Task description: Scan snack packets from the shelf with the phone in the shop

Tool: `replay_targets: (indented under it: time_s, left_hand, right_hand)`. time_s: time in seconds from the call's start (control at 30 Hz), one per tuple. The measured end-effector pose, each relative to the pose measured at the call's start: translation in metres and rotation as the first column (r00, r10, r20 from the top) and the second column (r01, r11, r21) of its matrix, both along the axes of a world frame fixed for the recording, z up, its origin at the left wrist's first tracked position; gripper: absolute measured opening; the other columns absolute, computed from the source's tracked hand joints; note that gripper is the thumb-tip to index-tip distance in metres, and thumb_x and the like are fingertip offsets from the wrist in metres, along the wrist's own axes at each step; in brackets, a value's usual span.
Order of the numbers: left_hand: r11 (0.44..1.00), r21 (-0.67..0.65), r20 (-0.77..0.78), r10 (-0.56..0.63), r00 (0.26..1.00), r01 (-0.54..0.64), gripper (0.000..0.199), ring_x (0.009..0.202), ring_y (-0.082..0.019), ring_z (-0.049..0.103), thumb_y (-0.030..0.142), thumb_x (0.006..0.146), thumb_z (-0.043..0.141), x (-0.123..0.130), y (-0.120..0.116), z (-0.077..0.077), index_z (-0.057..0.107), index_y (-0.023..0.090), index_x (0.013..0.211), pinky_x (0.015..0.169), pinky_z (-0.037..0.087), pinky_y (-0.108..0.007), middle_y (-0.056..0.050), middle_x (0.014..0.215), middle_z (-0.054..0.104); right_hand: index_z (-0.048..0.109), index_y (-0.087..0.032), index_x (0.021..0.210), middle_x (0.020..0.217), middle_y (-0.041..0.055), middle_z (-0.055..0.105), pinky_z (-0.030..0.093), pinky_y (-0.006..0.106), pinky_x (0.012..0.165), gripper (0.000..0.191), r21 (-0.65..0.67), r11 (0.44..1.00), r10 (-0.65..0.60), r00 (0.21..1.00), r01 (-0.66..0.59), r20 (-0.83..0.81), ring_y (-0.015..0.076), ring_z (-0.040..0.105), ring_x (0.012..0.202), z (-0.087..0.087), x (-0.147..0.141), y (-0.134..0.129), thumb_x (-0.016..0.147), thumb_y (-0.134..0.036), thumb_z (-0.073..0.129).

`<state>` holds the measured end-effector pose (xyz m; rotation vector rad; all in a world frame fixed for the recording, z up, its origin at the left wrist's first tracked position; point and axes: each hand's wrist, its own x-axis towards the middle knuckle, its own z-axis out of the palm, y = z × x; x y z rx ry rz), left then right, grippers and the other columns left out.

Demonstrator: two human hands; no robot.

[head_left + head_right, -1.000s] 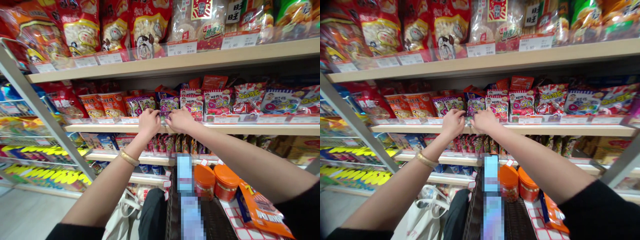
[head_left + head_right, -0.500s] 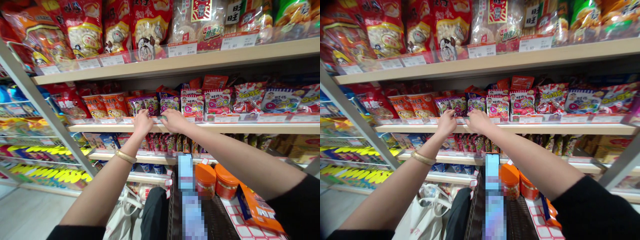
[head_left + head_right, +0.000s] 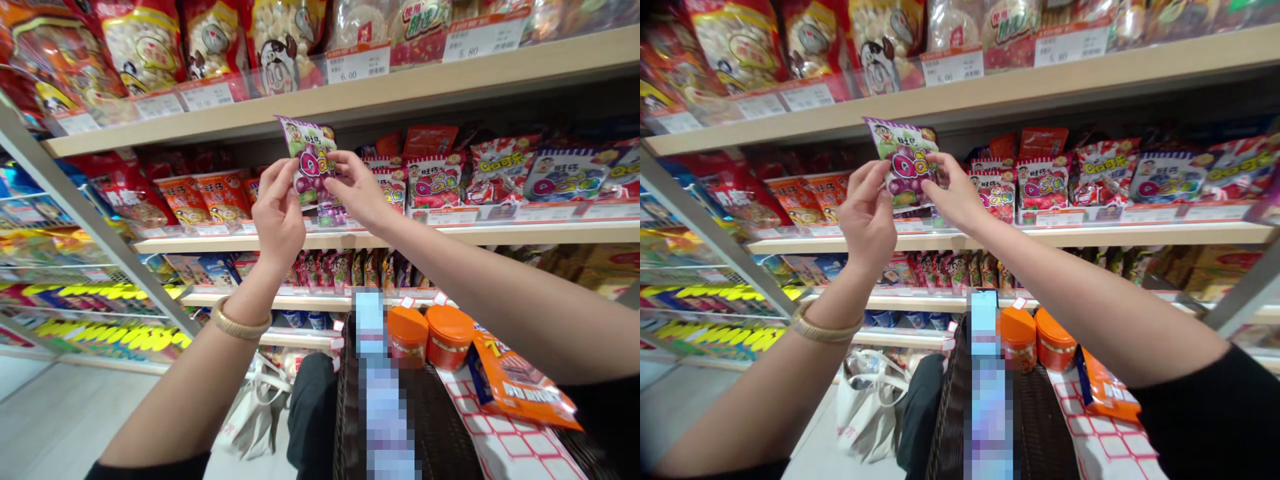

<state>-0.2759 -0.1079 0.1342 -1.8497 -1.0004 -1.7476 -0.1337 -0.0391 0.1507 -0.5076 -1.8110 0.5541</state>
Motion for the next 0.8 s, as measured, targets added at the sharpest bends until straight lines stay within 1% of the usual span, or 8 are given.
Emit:
replay_targets:
  time_s: [0.13,0.23,0.33,0.43,0.53,0.63,0.7,0.8]
  left_hand:
    - [0.998,0.043,0.029,-0.053,0.998,0.052,0.037,0.138,-0.024,0.046,0.029,0.099,0.042,0.019,-0.007,0.001,0.057,0.031,0.132,0.116,0.037,-0.045,-0.001,0.133,0.057]
    - [0.995,0.018,0.054,-0.1,0.994,0.099,0.039,0.14,-0.025,0.044,0.028,0.1,0.039,0.041,-0.013,-0.005,0.054,0.034,0.136,0.116,0.037,-0.048,0.001,0.136,0.055]
    - [0.98,-0.065,0.112,-0.178,0.978,0.186,0.039,0.14,-0.023,0.044,0.024,0.099,0.041,0.071,-0.022,-0.019,0.056,0.033,0.133,0.117,0.037,-0.047,0.002,0.137,0.057]
    - [0.936,-0.176,0.241,-0.261,0.935,0.306,0.038,0.134,-0.02,0.05,0.018,0.095,0.043,0.103,-0.029,-0.042,0.063,0.029,0.126,0.117,0.038,-0.043,0.0,0.133,0.062]
    - [0.837,-0.321,0.406,-0.3,0.863,0.442,0.035,0.129,-0.021,0.055,0.015,0.09,0.05,0.132,-0.029,-0.071,0.067,0.024,0.119,0.113,0.043,-0.043,-0.003,0.131,0.065]
    - [0.655,-0.425,0.614,-0.298,0.731,0.624,0.041,0.121,-0.022,0.062,0.013,0.085,0.052,0.156,-0.022,-0.101,0.066,0.021,0.123,0.106,0.051,-0.042,-0.005,0.131,0.066]
    - [0.546,-0.435,0.719,-0.268,0.641,0.716,0.045,0.113,-0.022,0.067,0.012,0.084,0.051,0.167,-0.015,-0.12,0.064,0.021,0.126,0.102,0.053,-0.043,-0.006,0.126,0.07]
    - [0.498,-0.382,0.798,-0.246,0.549,0.778,0.046,0.11,-0.021,0.069,0.01,0.081,0.052,0.177,-0.007,-0.145,0.066,0.019,0.123,0.102,0.052,-0.042,-0.006,0.123,0.072]
  right_hand:
    - [0.055,-0.024,0.128,0.129,0.0025,0.061,0.052,0.041,0.096,0.04,0.027,1.0,0.02,0.994,-0.017,-0.106,0.0221,0.059,0.12,0.001,0.033,-0.023,0.089,-0.027,0.059]
    - [0.06,-0.027,0.126,0.132,0.0001,0.059,0.051,0.044,0.095,0.043,0.02,0.999,0.036,0.98,-0.033,-0.197,0.0263,0.053,0.127,-0.006,0.064,-0.047,0.084,-0.031,0.066]
    - [0.061,-0.029,0.126,0.136,-0.0007,0.058,0.051,0.044,0.098,0.049,-0.036,0.997,0.052,0.974,-0.061,-0.218,0.0253,0.057,0.123,-0.024,0.096,-0.068,0.078,-0.027,0.072]
    - [0.063,-0.031,0.125,0.136,0.0007,0.059,0.053,0.044,0.099,0.049,-0.142,0.99,-0.011,0.972,-0.023,-0.235,0.0232,0.063,0.114,-0.056,0.127,-0.081,0.077,-0.027,0.073]
    - [0.06,-0.03,0.129,0.127,0.005,0.064,0.057,0.045,0.096,0.05,-0.277,0.961,-0.059,0.968,-0.011,-0.242,0.0224,0.069,0.103,-0.097,0.153,-0.083,0.08,-0.029,0.071]
    - [0.059,-0.027,0.129,0.133,0.0096,0.06,0.056,0.045,0.098,0.05,-0.328,0.943,-0.126,0.966,0.047,-0.226,0.0247,0.066,0.111,-0.138,0.172,-0.077,0.081,-0.029,0.07]
    - [0.058,-0.026,0.13,0.136,0.0109,0.057,0.055,0.046,0.099,0.048,-0.336,0.937,-0.167,0.968,0.098,-0.185,0.0262,0.062,0.119,-0.162,0.181,-0.072,0.083,-0.029,0.068]
    - [0.055,-0.027,0.132,0.134,0.0102,0.057,0.053,0.047,0.1,0.045,-0.316,0.933,-0.218,0.969,0.173,-0.113,0.0262,0.057,0.125,-0.19,0.188,-0.067,0.087,-0.028,0.063]
